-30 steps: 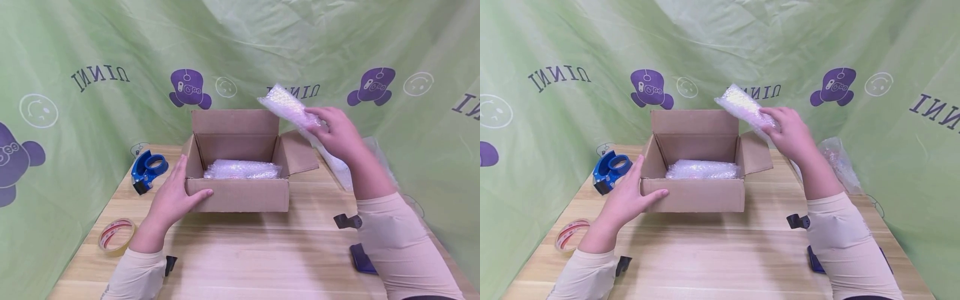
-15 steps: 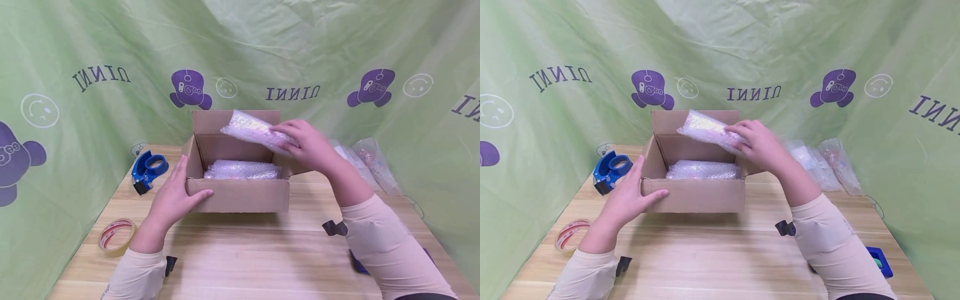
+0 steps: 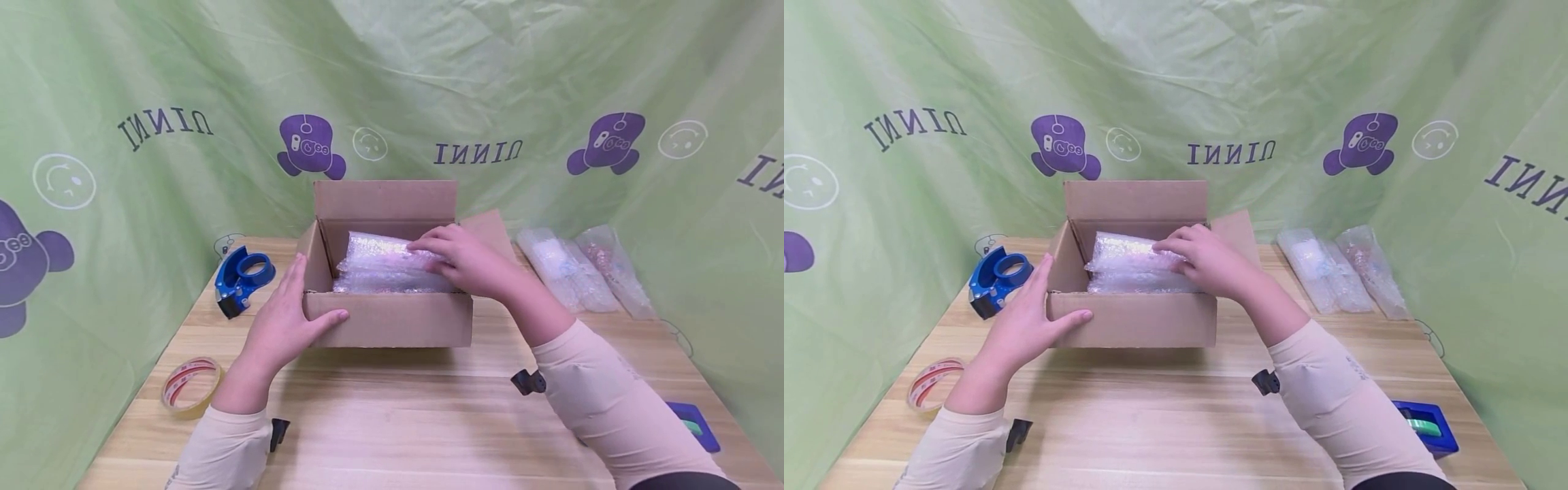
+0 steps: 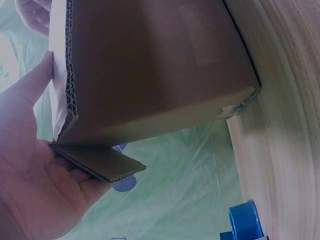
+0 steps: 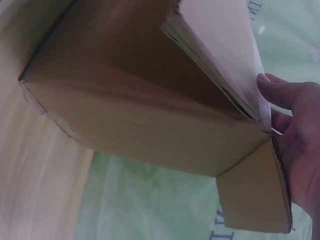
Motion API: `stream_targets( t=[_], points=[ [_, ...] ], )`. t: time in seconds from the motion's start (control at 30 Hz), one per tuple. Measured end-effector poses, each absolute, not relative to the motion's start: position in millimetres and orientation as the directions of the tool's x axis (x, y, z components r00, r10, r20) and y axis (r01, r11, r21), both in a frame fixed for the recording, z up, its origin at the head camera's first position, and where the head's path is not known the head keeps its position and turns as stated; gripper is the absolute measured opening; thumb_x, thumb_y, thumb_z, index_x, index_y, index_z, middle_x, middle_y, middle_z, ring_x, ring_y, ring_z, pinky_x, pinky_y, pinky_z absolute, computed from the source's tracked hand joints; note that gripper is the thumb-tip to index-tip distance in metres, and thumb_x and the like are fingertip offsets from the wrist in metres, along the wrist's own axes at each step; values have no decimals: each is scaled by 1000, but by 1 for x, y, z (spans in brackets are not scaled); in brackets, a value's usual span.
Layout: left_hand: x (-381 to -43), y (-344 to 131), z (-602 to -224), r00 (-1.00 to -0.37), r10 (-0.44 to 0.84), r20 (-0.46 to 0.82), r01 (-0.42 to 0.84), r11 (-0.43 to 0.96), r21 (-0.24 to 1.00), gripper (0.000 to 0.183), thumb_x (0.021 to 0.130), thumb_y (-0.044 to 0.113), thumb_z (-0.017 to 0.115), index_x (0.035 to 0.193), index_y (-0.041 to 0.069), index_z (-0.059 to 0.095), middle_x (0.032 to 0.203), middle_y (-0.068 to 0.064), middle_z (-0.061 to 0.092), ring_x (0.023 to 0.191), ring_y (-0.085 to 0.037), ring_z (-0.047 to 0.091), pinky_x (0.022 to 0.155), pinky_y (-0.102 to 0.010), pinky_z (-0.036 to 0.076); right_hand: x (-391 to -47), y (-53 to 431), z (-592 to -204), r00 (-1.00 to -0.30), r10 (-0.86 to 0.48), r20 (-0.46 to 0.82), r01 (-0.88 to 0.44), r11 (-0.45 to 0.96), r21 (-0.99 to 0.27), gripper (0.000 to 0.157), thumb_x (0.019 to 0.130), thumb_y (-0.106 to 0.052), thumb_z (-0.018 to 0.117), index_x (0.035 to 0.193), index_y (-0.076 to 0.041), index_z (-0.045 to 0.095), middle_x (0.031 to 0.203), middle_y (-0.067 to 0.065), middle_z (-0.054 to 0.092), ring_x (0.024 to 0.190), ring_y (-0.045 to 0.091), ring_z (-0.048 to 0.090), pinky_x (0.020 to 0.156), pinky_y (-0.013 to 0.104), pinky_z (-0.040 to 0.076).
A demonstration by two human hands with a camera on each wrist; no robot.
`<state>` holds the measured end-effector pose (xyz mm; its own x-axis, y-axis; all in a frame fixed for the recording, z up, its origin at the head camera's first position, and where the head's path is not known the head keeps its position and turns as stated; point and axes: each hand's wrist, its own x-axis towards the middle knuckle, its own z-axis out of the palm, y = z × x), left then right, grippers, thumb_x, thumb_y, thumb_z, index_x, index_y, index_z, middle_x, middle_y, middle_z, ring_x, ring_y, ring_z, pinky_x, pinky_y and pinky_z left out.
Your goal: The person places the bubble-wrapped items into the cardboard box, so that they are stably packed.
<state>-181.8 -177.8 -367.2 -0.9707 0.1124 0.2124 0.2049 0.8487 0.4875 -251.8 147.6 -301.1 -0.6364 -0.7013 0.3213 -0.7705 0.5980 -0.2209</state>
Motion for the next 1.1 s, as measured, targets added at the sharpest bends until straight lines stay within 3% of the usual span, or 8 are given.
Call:
stream_targets(
  t=[0.43, 0.8, 1.1],
  points=[
    [-182, -178, -368, -971, 113, 211, 205, 848, 488, 124, 74, 81, 59, 159, 14, 1, 166, -8, 6, 149, -38, 21, 114, -60, 28, -256, 143, -316, -660, -726, 193, -750, 619, -235, 36, 92, -5, 62, 127, -12, 64, 127, 5, 65, 121, 27, 56, 107, 44, 42],
    [-182, -179, -369, -968, 116, 224, 214, 847, 487, 124, 73, 81, 60, 159, 14, 1, 166, -10, 8, 148, -38, 22, 114, -60, 29, -253, 142, -319, -642, -740, 199, -766, 614, -189, 33, 92, -10, 66, 125, -11, 66, 126, 7, 66, 119, 28, 58, 104, 45, 44],
    [-182, -179, -368, -967, 118, 226, 217, 847, 486, 124, 73, 81, 60, 159, 13, 2, 166, -10, 9, 148, -38, 22, 114, -60, 29, -253, 145, -311, -712, -681, 171, -699, 661, -273, 46, 94, -22, 65, 138, -11, 56, 139, 8, 57, 133, 29, 47, 113, 46, 36]
  ],
)
